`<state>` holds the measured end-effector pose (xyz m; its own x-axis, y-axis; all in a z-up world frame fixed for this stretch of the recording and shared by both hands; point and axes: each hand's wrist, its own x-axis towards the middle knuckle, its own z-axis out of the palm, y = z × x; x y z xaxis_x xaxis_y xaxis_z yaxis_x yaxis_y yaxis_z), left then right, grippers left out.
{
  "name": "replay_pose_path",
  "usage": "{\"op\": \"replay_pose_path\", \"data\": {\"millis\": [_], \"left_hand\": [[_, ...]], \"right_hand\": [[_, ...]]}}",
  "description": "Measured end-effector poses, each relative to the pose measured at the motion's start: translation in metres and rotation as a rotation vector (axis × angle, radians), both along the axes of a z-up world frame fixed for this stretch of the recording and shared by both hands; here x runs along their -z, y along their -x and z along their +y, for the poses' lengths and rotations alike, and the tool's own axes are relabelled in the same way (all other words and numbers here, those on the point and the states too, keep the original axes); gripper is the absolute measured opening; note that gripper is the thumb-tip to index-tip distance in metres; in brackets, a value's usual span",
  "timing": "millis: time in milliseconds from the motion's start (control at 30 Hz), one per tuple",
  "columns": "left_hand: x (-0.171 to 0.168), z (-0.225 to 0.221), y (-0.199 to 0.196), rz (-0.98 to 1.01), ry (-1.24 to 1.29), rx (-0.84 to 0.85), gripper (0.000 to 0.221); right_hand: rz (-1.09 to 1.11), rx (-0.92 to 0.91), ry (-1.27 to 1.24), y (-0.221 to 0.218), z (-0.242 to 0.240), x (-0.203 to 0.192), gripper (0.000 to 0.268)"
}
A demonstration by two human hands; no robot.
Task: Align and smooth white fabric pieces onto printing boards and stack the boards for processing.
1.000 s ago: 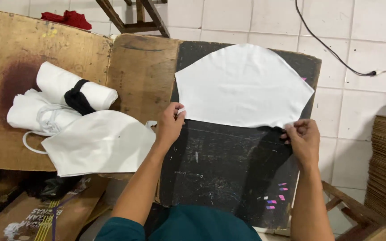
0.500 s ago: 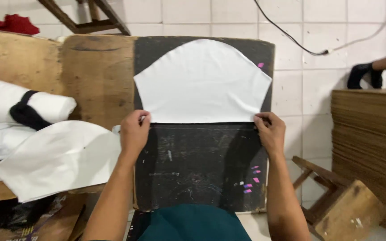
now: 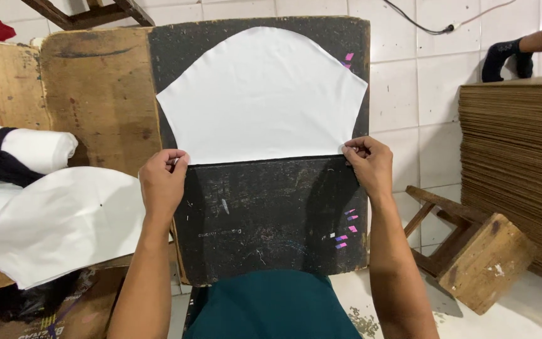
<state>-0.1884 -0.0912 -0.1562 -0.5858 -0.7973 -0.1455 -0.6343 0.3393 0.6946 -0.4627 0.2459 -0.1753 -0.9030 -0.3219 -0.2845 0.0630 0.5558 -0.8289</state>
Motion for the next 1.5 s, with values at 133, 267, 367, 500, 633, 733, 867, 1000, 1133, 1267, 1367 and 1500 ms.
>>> {"op": "replay_pose_path", "data": {"millis": [133, 267, 367, 500, 633, 733, 867, 1000, 1133, 1267, 1367, 1500], "left_hand": [[-0.001, 0.002, -0.003, -0.003, -0.009, -0.007, 0.007], [0.0, 0.003, -0.004, 0.011, 0.011, -0.004, 0.007], [-0.003, 0.003, -0.003, 0.015, 0.03, 0.016, 0.007], [-0.001, 0.006, -0.001, 0.035, 0.063, 0.004, 0.007], [0.015, 0.001, -0.009, 0.055, 0.033, 0.018, 0.006], [0.006, 0.0, -0.009, 0.061, 0.021, 0.008, 0.004], [-0.001, 0.003, -0.007, 0.057, -0.023, 0.003, 0.004], [0.002, 0.002, -0.008, 0.064, -0.035, 0.021, 0.003], [0.001, 0.002, -0.008, 0.035, 0.021, 0.05, 0.005], [0.003, 0.01, -0.012, -0.113, 0.38, 0.1, 0.011], [0.019, 0.021, -0.011, -0.057, 0.702, 0.146, 0.018], [0.004, 0.063, 0.004, -0.017, 0.698, 0.386, 0.05]], "right_hand": [[-0.008, 0.002, -0.023, -0.002, 0.007, 0.003, 0.015], [0.011, -0.014, -0.049, -0.003, 0.012, 0.012, 0.015], [0.072, -0.057, -0.137, -0.003, 0.011, 0.017, 0.014], [0.085, -0.056, -0.123, -0.005, 0.011, 0.012, 0.013], [0.132, -0.14, -0.181, -0.002, 0.017, 0.023, 0.014], [0.139, -0.145, -0.199, 0.0, 0.023, 0.031, 0.014], [0.13, -0.117, -0.218, -0.005, 0.017, 0.014, 0.014], [0.131, -0.123, -0.223, -0.003, 0.017, 0.018, 0.014], [0.125, -0.115, -0.199, 0.001, 0.024, 0.032, 0.016], [0.252, -0.145, -0.421, -0.01, 0.012, 0.002, 0.013], [0.454, -0.249, -0.597, -0.024, 0.01, -0.016, 0.015], [0.84, -0.357, -0.341, -0.065, -0.035, -0.035, 0.034]]}}
